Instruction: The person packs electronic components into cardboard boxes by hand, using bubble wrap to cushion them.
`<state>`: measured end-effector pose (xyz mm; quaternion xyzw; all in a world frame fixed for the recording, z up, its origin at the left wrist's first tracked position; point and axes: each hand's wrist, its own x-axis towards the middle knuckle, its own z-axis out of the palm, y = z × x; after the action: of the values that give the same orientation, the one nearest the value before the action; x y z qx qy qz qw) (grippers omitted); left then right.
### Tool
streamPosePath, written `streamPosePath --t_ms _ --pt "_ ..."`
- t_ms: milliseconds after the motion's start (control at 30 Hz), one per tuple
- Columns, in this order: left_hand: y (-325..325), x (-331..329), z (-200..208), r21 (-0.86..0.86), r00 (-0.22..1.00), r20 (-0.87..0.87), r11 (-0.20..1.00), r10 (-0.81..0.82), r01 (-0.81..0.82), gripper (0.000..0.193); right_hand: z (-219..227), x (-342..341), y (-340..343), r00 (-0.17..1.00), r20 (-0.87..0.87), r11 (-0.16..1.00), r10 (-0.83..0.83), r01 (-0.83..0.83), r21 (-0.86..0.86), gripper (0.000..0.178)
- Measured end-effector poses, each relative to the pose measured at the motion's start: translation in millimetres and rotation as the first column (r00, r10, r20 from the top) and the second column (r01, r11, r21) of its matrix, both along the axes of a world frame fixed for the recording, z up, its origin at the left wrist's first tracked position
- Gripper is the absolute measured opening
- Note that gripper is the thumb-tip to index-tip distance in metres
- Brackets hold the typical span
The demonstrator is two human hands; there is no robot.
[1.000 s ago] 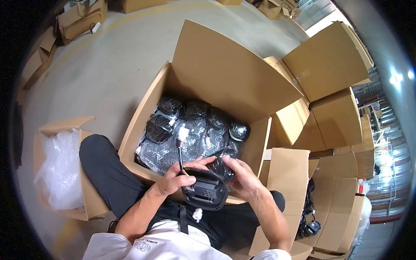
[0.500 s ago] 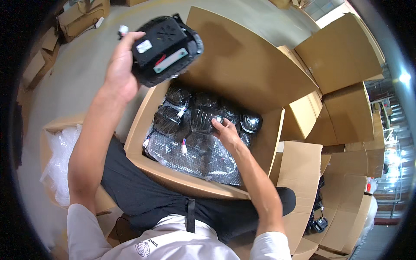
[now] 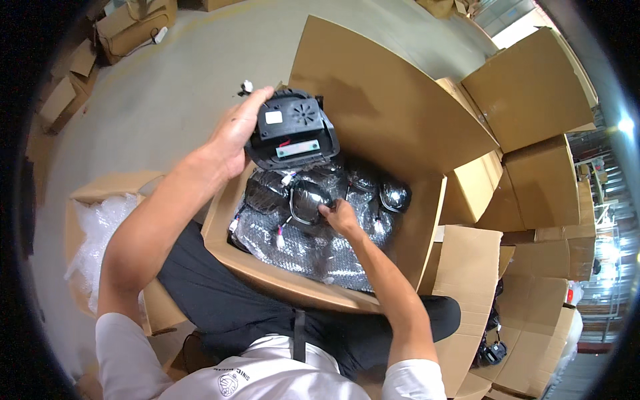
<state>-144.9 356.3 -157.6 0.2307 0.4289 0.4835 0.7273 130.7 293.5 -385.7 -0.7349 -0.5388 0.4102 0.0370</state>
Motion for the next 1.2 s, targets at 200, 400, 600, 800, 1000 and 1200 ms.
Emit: streamPosePath --t_ms 200,400,600,800,1000,1200 --pt "-13 4 2 -0.107 0.967 -0.144 0.975 -0.208 0.194 0.056 187 -35 1 0.922 0.216 0.317 0.321 -0.320 0.893 0.095" --pt "-15 3 -22 -0.105 0.886 -0.404 0.973 -0.230 0.205 0.117 220 -40 -12 0.791 -0.532 0.849 0.301 0.031 0.527 0.050" --pt "-17 13 -12 0.007 0.856 -0.481 0.976 -0.188 0.218 0.115 61 103 -3 0.531 -0.656 0.805 -0.537 0.556 -0.208 0.048" --pt "-18 21 -12 0.024 0.830 -0.473 0.937 -0.296 0.349 0.108 20 120 -13 0.695 -0.351 0.773 -0.628 0.609 -0.177 0.045" --pt "-23 20 -11 0.050 0.829 -0.475 0.932 -0.295 0.360 0.102 -5 105 -16 0.502 -0.601 0.763 -0.622 0.563 -0.319 0.054" --pt "-22 5 -14 0.038 0.815 -0.508 0.939 -0.277 0.343 0.097 -3 80 -35 0.857 -0.421 0.946 -0.297 0.323 -0.009 0.098"
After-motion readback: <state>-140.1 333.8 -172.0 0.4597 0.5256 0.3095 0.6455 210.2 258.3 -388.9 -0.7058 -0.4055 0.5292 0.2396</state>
